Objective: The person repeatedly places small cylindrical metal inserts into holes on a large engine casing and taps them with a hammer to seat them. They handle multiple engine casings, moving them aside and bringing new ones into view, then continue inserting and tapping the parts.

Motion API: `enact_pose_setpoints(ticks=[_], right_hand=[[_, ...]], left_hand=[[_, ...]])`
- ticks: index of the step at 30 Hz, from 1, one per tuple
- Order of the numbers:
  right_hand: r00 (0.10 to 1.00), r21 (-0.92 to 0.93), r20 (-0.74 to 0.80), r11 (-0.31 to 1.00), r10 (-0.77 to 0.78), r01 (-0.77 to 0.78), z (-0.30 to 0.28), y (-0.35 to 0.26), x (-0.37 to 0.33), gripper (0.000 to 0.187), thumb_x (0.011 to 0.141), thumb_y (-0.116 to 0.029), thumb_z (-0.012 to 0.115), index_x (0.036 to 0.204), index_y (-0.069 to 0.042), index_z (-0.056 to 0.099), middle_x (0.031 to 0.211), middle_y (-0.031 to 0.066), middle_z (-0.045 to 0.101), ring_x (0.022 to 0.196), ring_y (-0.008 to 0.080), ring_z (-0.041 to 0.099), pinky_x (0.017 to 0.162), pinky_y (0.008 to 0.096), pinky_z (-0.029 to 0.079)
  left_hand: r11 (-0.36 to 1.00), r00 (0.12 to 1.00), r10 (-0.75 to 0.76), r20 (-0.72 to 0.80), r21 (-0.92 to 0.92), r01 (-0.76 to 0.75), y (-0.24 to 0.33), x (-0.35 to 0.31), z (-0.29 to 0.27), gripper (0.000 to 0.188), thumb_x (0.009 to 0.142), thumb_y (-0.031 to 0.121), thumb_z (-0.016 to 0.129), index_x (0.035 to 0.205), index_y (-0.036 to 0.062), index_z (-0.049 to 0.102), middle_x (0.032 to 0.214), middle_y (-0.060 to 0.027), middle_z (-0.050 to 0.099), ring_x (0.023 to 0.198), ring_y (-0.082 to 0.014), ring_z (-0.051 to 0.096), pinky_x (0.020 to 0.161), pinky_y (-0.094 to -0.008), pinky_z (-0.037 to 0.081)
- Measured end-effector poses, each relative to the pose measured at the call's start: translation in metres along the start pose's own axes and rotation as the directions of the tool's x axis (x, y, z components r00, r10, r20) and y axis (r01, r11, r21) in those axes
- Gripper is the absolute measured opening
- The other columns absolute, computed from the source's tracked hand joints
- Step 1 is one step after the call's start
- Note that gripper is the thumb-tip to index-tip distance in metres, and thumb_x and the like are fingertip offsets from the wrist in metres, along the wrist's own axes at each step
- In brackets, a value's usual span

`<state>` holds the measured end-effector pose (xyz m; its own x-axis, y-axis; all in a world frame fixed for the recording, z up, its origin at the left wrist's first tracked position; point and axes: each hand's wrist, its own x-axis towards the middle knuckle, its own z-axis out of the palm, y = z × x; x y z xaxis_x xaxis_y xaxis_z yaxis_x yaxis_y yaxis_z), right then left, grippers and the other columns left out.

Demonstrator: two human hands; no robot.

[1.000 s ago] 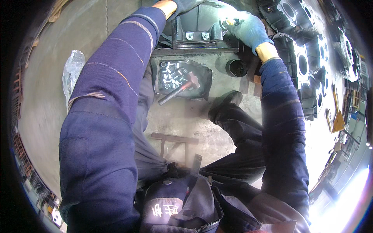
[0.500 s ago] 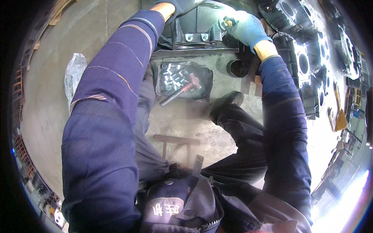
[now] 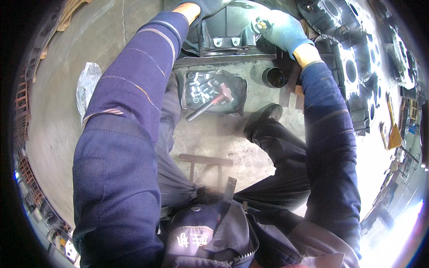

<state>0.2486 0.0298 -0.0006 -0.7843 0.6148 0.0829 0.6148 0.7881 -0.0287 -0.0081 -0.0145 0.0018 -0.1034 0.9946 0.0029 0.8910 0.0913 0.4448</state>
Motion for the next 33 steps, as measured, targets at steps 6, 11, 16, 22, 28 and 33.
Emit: enact_pose_setpoints(ticks=[6, 11, 16, 22, 28, 33], right_hand=[[0.96, 0.243, -0.082, 0.94, 0.267, -0.241, 0.015, -0.001, -0.031, 0.038, 0.087, -0.037, 0.075, 0.111, -0.007, 0.073, 0.105, 0.0182, 0.074, 0.098, 0.0388, 0.071, 0.086, 0.046, 0.057], [0.664, 0.611, -0.095, 0.57, 0.742, -0.549, 0.101, -0.051, -0.129, 0.043, 0.091, -0.043, 0.07, 0.108, -0.003, 0.071, 0.102, 0.0237, 0.073, 0.099, 0.0412, 0.07, 0.087, 0.0485, 0.055], [0.435, 0.633, 0.621, -0.089, 0.652, -0.769, 0.227, -0.173, -0.226, 0.052, 0.09, -0.05, 0.071, 0.1, 0.0, 0.074, 0.086, 0.0202, 0.071, 0.08, 0.0334, 0.069, 0.07, 0.0432, 0.052], [0.24, 0.228, 0.968, -0.666, 0.076, -0.71, 0.281, -0.295, -0.24, 0.068, 0.086, -0.061, 0.077, 0.125, -0.007, 0.064, 0.111, 0.013, 0.07, 0.095, 0.0264, 0.068, 0.077, 0.0421, 0.055], [0.298, 0.187, 0.954, -0.729, -0.024, -0.658, 0.288, -0.318, -0.204, 0.041, 0.099, -0.051, 0.063, 0.116, -0.014, 0.069, 0.106, 0.0065, 0.075, 0.088, 0.0194, 0.07, 0.079, 0.0403, 0.053], [0.465, 0.232, 0.885, -0.858, -0.008, -0.457, 0.282, -0.303, -0.21, 0.009, 0.098, -0.018, 0.06, 0.102, -0.01, 0.063, 0.086, 0.0056, 0.066, 0.071, 0.0197, 0.063, 0.059, 0.0363, 0.052]], left_hand=[[0.999, 0.998, 0.041, -0.051, -0.029, -0.043, -0.002, 0.001, 0.002, 0.057, 0.1, 0.052, 0.052, 0.09, 0.0014, 0.076, 0.092, -0.0286, 0.071, 0.089, -0.045, 0.071, 0.081, -0.0525, 0.052], [0.995, 0.988, 0.103, -0.112, -0.008, -0.104, -0.008, 0.005, 0.011, 0.054, 0.101, 0.049, 0.051, 0.091, 0.002, 0.076, 0.091, -0.0279, 0.071, 0.086, -0.0447, 0.071, 0.078, -0.0528, 0.052], [0.998, 1.0, 0.027, -0.004, 0.06, -0.027, -0.013, 0.012, 0.009, 0.07, 0.098, 0.064, 0.046, 0.104, 0.0002, 0.076, 0.1, -0.0308, 0.071, 0.099, -0.0463, 0.069, 0.091, -0.0502, 0.05], [0.999, 0.999, -0.001, 0.049, -0.044, 0.003, -0.006, 0.005, 0.002, 0.074, 0.098, 0.064, 0.05, 0.09, -0.0055, 0.072, 0.078, -0.0286, 0.066, 0.077, -0.0395, 0.065, 0.079, -0.0477, 0.049], [0.998, 0.999, -0.022, 0.044, -0.05, 0.025, -0.003, 0.004, 0.001, 0.071, 0.098, 0.061, 0.052, 0.087, -0.0067, 0.07, 0.069, -0.0273, 0.061, 0.067, -0.0379, 0.061, 0.071, -0.0458, 0.048], [0.998, 0.993, -0.055, 0.1, 0.036, 0.052, -0.004, 0.005, -0.001, 0.072, 0.1, 0.065, 0.044, 0.092, 0.0012, 0.077, 0.094, -0.0285, 0.07, 0.095, -0.047, 0.068, 0.086, -0.0504, 0.051]])
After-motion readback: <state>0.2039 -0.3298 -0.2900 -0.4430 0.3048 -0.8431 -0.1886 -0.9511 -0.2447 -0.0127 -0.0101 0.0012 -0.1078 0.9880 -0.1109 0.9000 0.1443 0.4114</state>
